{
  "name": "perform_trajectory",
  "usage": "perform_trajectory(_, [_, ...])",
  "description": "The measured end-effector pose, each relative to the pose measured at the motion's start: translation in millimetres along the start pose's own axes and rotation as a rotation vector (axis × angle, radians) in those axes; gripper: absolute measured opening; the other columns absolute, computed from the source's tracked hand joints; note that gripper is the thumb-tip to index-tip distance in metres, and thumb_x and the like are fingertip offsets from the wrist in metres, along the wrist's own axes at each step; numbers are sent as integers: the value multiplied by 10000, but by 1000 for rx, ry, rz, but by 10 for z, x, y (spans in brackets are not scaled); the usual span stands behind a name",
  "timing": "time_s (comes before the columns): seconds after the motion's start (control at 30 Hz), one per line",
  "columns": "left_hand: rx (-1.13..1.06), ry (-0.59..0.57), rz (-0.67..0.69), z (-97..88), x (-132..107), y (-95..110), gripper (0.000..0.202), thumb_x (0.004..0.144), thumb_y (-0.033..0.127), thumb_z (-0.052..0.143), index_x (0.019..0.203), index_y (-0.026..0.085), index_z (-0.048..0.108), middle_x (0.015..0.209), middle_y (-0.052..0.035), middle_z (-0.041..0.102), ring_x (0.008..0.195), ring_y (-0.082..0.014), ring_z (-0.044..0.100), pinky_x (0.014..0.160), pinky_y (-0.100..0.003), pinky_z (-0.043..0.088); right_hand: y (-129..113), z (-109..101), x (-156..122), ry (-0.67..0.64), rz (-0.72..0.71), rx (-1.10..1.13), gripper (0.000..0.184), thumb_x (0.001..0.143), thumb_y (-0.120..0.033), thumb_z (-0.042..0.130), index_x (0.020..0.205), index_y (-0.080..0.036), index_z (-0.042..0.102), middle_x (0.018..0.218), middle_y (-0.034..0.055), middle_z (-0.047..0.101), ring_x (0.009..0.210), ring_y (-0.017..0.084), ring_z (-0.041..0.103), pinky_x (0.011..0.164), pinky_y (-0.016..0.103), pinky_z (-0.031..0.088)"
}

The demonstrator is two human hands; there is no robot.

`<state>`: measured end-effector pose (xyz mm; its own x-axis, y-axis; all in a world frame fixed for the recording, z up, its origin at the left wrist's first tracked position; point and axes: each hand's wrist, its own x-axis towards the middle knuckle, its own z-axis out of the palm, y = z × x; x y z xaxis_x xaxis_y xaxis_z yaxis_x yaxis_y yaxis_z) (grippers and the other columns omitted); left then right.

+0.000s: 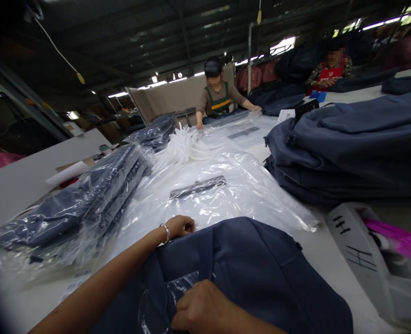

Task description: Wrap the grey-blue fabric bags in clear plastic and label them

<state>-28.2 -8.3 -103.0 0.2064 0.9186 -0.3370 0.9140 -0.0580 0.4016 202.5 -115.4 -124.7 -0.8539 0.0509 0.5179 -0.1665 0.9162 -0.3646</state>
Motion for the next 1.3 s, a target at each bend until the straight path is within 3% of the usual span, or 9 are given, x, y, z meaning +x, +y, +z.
perform_trajectory(0.17, [-88, 1, 19, -93, -23, -91, 183, 750, 382, 658, 798, 232, 750, 772, 10, 742, 743, -146, 631, 701, -216, 422, 13, 38, -13, -12, 2, -34, 220, 891, -330, 600, 706, -217, 635, 560, -50, 543, 510, 89, 459, 448, 267, 212])
perform_trajectory(0.33, [-178, -8, 32, -171, -30, -129, 304, 805, 435, 567, 785, 186, 741, 652, 1, 706, 586, -121, 583, 614, -208, 426, 28, 72, -32, 4, 23, 13, 227, 909, -346, 562, 746, -226, 665, 573, -48, 559, 516, 94, 481, 469, 274, 242])
perform_trajectory(0.5, [-256, 178, 4, -229, -18, -114, 316, 801, 451, 573, 799, 169, 717, 746, -26, 726, 702, -145, 631, 722, -242, 456, 54, 106, -36, 21, 23, 34, 240, 909, -367, 545, 766, -229, 680, 564, -39, 562, 518, 103, 488, 469, 272, 251])
perform_trajectory(0.6, [-336, 233, -11, -239, -6, -119, 346, 765, 485, 621, 819, 153, 700, 767, -45, 725, 726, -158, 643, 735, -265, 479, 88, 146, -49, -12, 27, 21, 213, 902, -374, 558, 805, -239, 691, 582, -43, 580, 526, 104, 504, 469, 271, 269])
perform_trajectory(0.77, [-428, 146, -6, -197, 13, -160, 464, 594, 522, 771, 849, 141, 704, 704, -20, 699, 667, -149, 625, 655, -250, 490, 118, 151, -45, 22, 20, 105, 312, 944, -400, 479, 828, -227, 711, 575, -27, 598, 516, 104, 530, 473, 258, 307])
perform_trajectory(0.87, [-416, 146, -24, -176, 20, -192, 451, 600, 524, 759, 853, 151, 736, 659, -11, 689, 619, -139, 602, 604, -234, 466, 45, -4, 30, 32, 115, 248, 339, 939, -433, 488, 858, -204, 723, 633, 2, 653, 565, 109, 583, 512, 225, 374])
perform_trajectory(1.07, [-369, 299, -13, -102, -42, -178, 414, 854, 478, 496, 934, 150, 735, 856, -60, 742, 743, -159, 656, 651, -236, 491, -44, -592, 288, 206, 562, 455, 262, 956, -328, 496, 1076, -229, 706, 810, 20, 709, 726, 132, 658, 706, 222, 496])
perform_trajectory(1.2, [-272, 387, 65, -58, -126, -107, 365, 914, 429, 451, 908, 189, 727, 853, -25, 739, 759, -148, 652, 749, -249, 472, 357, -910, 491, 288, 608, 120, 269, 947, -311, 518, 1165, -250, 662, 1071, 48, 702, 983, 191, 638, 906, 312, 481])
perform_trajectory(1.3, [-155, 485, 86, -75, -156, -54, 332, 931, 413, 457, 926, 209, 719, 886, -33, 721, 824, -168, 631, 791, -265, 436, 867, -984, 667, 112, 593, -246, 423, 914, -372, 579, 1308, -217, 566, 1224, 94, 640, 1146, 253, 552, 1011, 385, 415])
